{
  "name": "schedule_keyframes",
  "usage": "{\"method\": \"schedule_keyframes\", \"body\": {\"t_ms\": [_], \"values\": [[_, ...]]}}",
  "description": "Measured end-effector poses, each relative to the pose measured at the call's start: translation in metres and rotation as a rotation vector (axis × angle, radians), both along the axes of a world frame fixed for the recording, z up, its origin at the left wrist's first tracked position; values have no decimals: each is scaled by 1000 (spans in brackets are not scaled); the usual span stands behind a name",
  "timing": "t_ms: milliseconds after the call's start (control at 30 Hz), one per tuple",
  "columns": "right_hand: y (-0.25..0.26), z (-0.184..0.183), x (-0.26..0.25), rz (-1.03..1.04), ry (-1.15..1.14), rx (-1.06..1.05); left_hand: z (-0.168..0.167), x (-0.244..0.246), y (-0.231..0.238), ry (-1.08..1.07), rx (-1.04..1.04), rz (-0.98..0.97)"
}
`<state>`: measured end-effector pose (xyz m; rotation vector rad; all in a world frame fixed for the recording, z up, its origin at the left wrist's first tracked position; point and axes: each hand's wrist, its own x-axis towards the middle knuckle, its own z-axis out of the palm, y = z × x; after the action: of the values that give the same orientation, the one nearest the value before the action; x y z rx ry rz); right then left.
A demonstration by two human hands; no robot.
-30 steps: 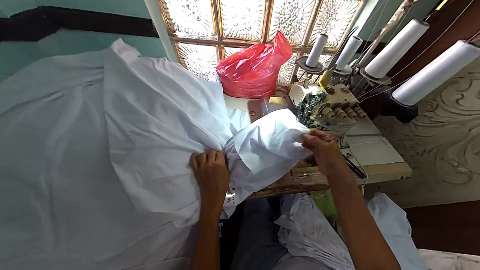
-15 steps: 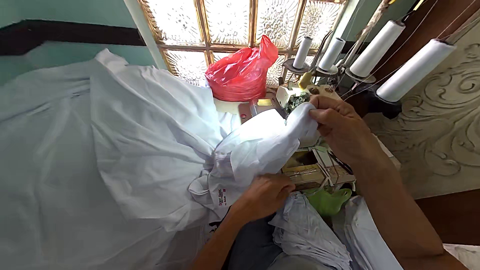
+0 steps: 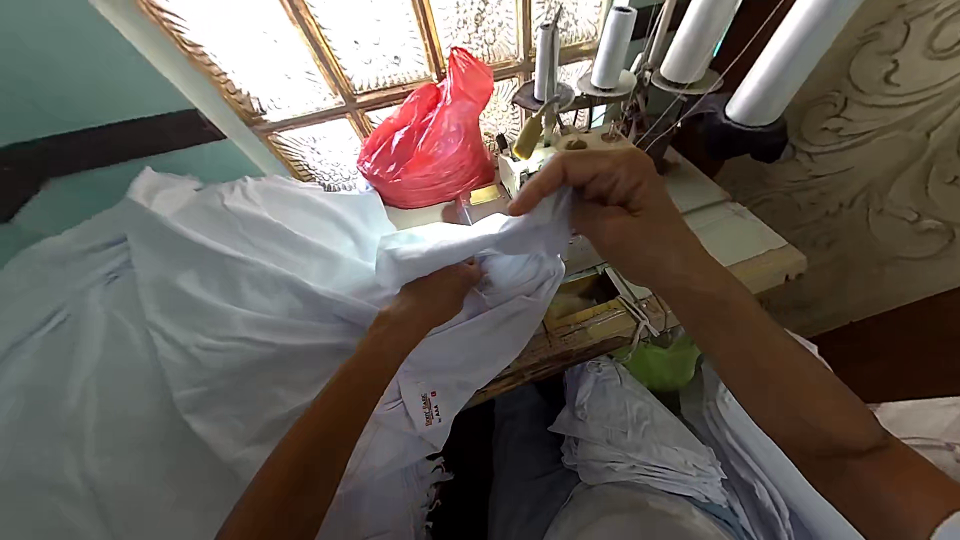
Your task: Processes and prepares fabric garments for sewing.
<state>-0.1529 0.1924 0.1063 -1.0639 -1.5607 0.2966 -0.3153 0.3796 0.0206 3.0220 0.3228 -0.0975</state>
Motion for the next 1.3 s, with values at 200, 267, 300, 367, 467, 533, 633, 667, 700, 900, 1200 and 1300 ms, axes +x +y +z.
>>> {"method": "schedule_keyframes", "body": {"t_ms": [200, 267, 300, 367, 467, 533, 633, 667, 700, 900, 1200, 1300], "values": [[8, -1, -6, -135, 15, 23, -5, -12, 0, -91, -126, -98], [10, -2, -3, -108, -27, 33, -6, -15, -3, -101, -152, -134], [10, -3, -2, -104, -41, 46, -7, -16, -2, -107, -149, -168], [11, -3, -1, -126, -55, 59, -8, -21, 5, -101, -132, -213], [12, 0, 1, -240, -190, -77, 26, -38, -3, 41, -111, 71], [19, -2, 0, -250, -386, -300, 57, -46, -18, 29, -107, 235], [55, -26, -11, -32, -575, -593, 83, -46, -37, 81, 127, -15], [71, -43, -17, 63, -598, -619, 87, -48, -41, 32, 204, -179], [83, -58, -25, 143, -610, -640, 92, -49, -46, -20, 246, -287], [95, -61, -42, 157, -639, -862, 118, -66, -39, -128, 56, -468], [92, -49, -2, -108, -399, -776, 92, -44, -55, 78, 367, -133], [89, -61, -7, -82, -264, -603, 82, -45, -90, 179, 126, -360]]}}
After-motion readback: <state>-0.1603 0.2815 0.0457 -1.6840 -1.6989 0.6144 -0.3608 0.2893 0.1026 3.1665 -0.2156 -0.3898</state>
